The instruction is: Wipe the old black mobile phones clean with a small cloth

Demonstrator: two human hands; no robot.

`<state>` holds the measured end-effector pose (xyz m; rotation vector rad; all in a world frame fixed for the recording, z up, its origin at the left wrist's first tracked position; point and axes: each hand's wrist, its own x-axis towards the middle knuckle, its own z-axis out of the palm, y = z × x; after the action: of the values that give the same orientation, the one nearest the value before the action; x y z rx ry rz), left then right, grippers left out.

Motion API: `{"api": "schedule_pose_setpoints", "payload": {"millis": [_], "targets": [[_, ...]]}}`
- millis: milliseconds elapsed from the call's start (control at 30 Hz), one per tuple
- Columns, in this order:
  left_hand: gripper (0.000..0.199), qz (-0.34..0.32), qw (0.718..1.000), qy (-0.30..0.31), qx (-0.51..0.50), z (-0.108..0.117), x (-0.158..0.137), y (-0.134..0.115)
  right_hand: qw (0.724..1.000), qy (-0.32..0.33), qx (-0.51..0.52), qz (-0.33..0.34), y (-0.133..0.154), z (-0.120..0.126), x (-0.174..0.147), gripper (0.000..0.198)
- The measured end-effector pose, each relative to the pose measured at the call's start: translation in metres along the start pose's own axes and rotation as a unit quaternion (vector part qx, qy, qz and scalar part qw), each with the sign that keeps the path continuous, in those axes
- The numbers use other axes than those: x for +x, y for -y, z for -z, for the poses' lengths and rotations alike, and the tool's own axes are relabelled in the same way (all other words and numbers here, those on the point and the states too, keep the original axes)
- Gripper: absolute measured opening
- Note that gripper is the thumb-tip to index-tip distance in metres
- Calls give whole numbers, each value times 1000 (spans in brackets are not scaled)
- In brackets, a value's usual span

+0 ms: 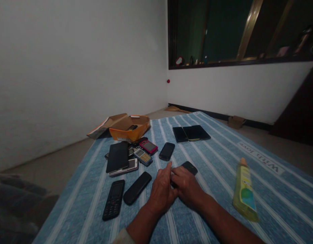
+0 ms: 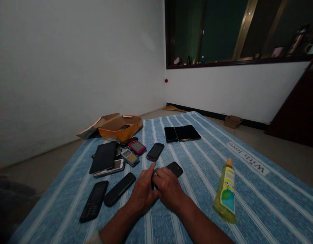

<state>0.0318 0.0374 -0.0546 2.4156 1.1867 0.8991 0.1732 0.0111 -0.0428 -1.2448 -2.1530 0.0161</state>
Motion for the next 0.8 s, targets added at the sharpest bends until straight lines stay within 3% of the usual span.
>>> {"api": "schedule_pose_setpoints", "payload": {"millis": [67, 200, 300, 433, 567, 667, 800], "targets": [[84, 14, 1000, 4, 1, 2, 1, -2, 1000, -22, 13, 2, -4, 2, 0, 16], [90, 50, 998, 20, 14, 4, 2, -7, 994, -90, -36, -58, -30, 4, 0, 21], [89, 55, 998, 22, 16, 4, 2, -8, 991, -78, -61, -86, -38, 1, 0, 23], [82, 35, 999, 3, 8, 0, 1, -4, 998, -36, -29, -43, -19, -6, 0, 16], [78, 16, 1000, -16, 18, -3, -1, 0, 998, -42, 35, 26, 0, -9, 0, 13], [76, 38, 998, -22, 41, -3, -1, -2, 994, -91, 48, 23, -7, -6, -1, 19], [81, 82, 994, -6, 69, 1, 2, -11, 984, -168, -18, -56, -33, 0, -3, 29]]}}
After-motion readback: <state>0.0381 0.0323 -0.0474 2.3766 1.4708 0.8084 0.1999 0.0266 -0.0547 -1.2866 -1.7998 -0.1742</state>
